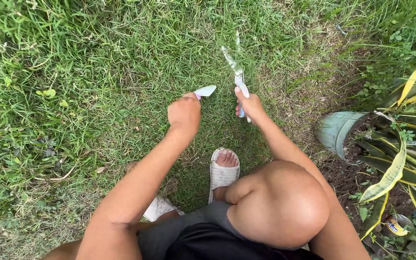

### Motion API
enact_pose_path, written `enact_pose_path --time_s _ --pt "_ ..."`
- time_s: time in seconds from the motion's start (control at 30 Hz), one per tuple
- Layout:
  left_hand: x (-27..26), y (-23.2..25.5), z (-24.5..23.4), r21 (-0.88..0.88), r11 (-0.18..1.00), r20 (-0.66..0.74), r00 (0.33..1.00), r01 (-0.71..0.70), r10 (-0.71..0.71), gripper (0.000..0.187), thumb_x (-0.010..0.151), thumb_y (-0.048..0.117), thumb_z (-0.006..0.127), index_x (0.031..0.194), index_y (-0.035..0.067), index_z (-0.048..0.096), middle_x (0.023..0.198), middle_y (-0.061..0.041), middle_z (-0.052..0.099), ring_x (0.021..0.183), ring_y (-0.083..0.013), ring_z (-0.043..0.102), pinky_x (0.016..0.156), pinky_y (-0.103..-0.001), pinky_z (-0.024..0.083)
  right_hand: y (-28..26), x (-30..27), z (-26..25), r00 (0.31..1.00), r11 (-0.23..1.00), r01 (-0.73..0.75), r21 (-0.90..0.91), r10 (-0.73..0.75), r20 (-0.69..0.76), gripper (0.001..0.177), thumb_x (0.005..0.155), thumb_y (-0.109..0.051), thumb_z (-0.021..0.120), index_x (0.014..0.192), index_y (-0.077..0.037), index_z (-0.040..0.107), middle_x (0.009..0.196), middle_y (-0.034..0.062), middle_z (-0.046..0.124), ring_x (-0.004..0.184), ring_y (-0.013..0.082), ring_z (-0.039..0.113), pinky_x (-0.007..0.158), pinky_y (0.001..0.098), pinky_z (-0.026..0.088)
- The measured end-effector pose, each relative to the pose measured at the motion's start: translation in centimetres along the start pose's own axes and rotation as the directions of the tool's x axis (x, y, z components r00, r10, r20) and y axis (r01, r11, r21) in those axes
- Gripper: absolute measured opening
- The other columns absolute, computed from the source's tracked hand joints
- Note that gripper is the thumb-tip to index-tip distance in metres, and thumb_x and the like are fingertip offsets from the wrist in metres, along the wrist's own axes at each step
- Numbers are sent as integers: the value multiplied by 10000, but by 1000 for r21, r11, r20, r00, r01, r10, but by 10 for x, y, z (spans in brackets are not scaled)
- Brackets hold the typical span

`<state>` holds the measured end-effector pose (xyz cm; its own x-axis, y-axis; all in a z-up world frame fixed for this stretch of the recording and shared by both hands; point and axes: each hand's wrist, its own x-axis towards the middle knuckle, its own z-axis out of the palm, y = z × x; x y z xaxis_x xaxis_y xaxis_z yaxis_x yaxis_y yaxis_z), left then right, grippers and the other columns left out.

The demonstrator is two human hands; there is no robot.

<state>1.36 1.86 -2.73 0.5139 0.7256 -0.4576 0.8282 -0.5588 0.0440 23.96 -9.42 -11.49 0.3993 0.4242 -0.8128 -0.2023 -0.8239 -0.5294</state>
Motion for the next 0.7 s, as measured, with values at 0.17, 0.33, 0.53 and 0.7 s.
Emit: enact_pose_path --time_s 0.17,0.33,0.53,0.7 --pt "2 3 4 16 1000 17 1000 7 -7 340 925 112 632 1194 -92 596 859 -119 761 697 -211 760 528 -332 601 -10 -8 1 999 986 0 -168 -9 -52 584 966 -571 625 798 -13 588 603 48 561 435 170 547 403 352 469" --pt "-2 2 4 12 1000 -29 999 13 -13 325 907 110 630 1173 -75 602 840 -114 752 673 -205 756 500 -320 596 -7 -33 -19 997 995 -69 -75 72 29 528 957 -517 663 834 -9 583 626 59 576 455 179 580 427 356 520" --pt "-9 0 14 16 999 -83 996 37 -35 274 938 92 634 1160 -67 614 814 -111 756 658 -199 755 494 -322 593 85 -48 -23 997 982 58 -177 -47 67 331 910 -190 657 1155 32 636 740 92 708 598 183 697 539 336 595" --pt "-15 -4 11 4 997 -63 995 73 -73 299 893 107 651 1135 -65 618 822 -119 756 668 -199 754 509 -324 596 49 -45 10 987 977 94 -190 -67 144 382 959 -283 620 1210 5 628 710 76 693 587 169 687 543 325 560"
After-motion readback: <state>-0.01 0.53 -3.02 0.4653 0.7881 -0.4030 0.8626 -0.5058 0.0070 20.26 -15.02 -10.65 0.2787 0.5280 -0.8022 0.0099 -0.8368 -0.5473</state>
